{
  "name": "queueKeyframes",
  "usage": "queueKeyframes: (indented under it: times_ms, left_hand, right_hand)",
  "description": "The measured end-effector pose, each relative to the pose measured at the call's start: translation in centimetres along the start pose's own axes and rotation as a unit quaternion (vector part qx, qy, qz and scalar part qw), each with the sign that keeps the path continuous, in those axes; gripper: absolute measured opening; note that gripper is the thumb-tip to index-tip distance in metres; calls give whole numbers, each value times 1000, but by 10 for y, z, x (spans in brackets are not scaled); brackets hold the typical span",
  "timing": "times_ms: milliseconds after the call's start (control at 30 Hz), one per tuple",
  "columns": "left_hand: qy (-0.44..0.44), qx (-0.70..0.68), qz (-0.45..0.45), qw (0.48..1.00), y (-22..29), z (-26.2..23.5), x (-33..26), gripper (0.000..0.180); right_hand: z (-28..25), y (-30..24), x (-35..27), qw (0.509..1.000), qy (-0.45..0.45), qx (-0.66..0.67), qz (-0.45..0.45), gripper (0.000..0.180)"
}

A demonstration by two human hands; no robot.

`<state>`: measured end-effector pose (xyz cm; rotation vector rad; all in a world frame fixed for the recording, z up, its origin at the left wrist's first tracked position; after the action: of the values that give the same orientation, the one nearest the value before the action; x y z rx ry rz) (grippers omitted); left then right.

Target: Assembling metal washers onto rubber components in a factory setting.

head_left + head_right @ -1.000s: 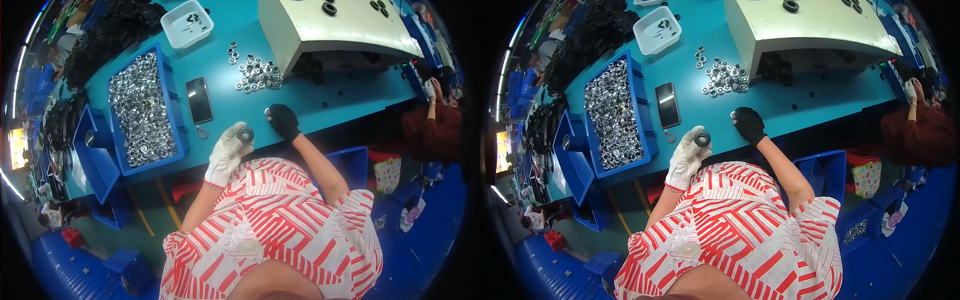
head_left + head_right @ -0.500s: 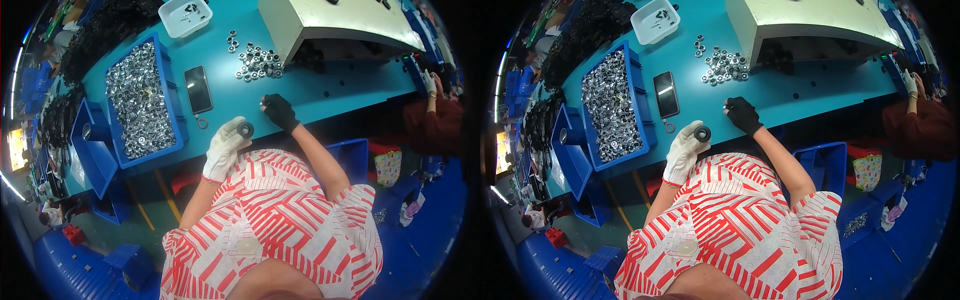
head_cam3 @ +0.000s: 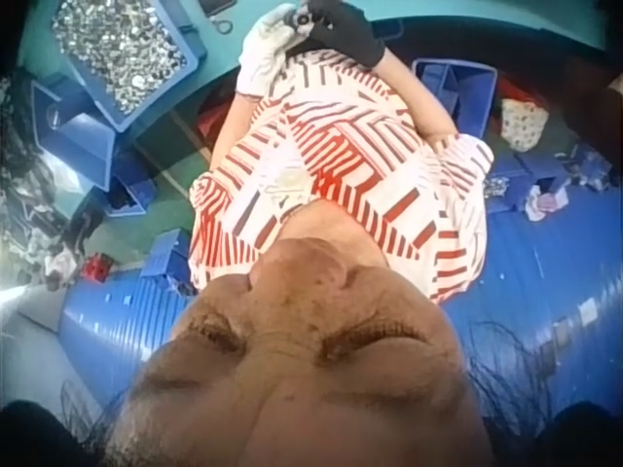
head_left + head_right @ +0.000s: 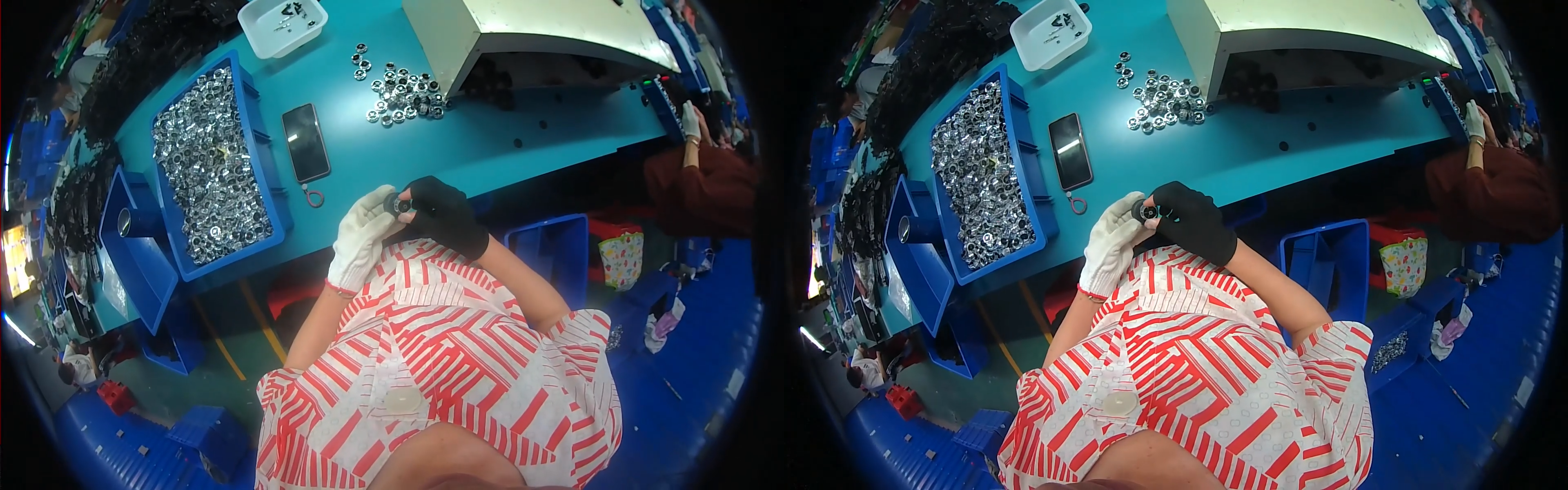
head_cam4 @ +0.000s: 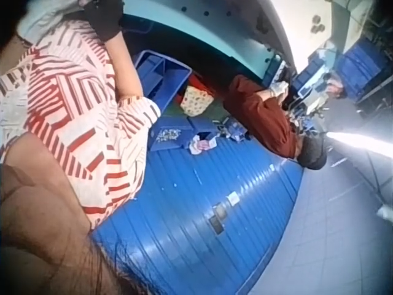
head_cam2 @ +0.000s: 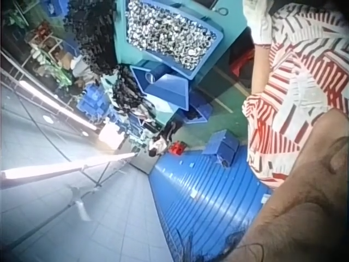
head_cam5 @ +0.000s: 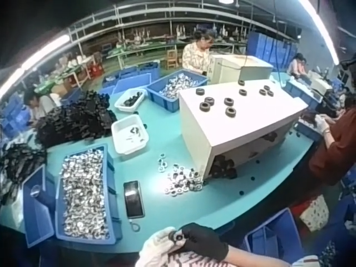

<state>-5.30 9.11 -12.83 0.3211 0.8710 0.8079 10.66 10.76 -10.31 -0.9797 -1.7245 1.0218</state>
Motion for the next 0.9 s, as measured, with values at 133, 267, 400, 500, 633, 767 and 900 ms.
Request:
queueKeyframes:
  times_ms: [133,267,400,500,633,767,900]
  left_hand:
    - [-5,-1,-1,1000,1,4,-4,47]
    - [-3,-9,1,1000,3,8,-6,46]
    - [0,-23,2,1000,-1,3,-2,46]
    - [-6,-17,1,1000,2,8,-3,46]
    - [27,43,-9,999,4,9,0,47]
    - [90,194,57,975,5,11,-4,46]
    - [113,247,155,950,0,10,-2,52]
  right_hand:
    - [2,0,-3,1000,-7,-8,7,24]
    - [2,-1,-5,998,2,26,55,24]
    - [3,-1,-4,1000,-12,9,-2,25]
    - [1,3,-4,999,15,34,-29,24]
    - [2,5,-3,999,-16,-11,-34,28]
    - [13,6,-12,998,11,-46,-42,51]
    - [23,36,-19,993,-80,47,79,50]
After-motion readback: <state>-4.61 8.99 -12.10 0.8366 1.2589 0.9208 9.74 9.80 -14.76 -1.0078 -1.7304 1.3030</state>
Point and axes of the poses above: each hand's wrist, its own x-axis towards the middle knuckle, its own z-axis out of the palm, y = z × x, the point moved 4 cm from there along x, towards the middle knuckle, and after that the axes turned 9 degrees about -z, right-handed, at the moved point
